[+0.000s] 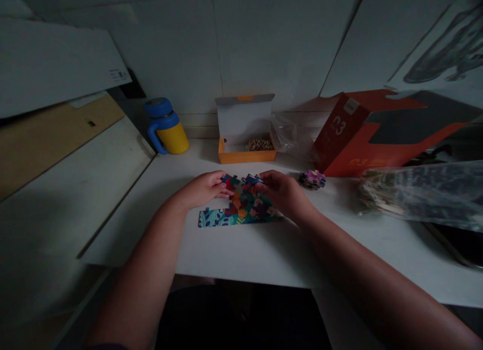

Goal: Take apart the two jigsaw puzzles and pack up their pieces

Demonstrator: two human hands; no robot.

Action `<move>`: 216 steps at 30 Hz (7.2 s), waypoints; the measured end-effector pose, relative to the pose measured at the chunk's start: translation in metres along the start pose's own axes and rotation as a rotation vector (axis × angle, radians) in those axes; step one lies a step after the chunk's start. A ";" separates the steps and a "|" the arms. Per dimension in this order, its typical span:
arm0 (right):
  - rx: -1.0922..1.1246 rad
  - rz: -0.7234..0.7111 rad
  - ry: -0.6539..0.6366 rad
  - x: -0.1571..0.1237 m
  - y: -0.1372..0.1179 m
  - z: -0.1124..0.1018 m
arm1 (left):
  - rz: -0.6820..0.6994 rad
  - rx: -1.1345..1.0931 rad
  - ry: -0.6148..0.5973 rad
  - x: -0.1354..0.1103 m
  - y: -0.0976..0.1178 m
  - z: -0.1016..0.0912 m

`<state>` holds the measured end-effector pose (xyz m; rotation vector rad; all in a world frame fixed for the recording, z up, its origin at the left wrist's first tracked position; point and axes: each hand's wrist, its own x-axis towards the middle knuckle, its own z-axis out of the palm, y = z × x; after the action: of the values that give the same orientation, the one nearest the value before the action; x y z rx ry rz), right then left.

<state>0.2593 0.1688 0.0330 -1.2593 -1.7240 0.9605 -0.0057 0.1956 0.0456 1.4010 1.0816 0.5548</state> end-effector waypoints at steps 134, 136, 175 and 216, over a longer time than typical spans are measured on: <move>-0.421 -0.167 -0.052 0.000 -0.002 0.003 | 0.017 0.631 -0.203 -0.040 0.007 -0.005; -0.370 -0.105 -0.004 -0.001 -0.002 0.000 | 0.046 0.573 -0.169 -0.038 0.007 -0.007; -0.567 -0.082 0.011 0.004 0.002 -0.010 | 0.278 0.844 -0.066 -0.022 0.009 0.030; -0.640 -0.095 -0.066 0.007 -0.003 -0.022 | 0.424 0.841 0.308 -0.005 -0.011 0.014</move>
<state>0.2764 0.1777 0.0452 -1.5243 -2.2173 0.3970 0.0010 0.1823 0.0346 2.3721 1.3460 0.6660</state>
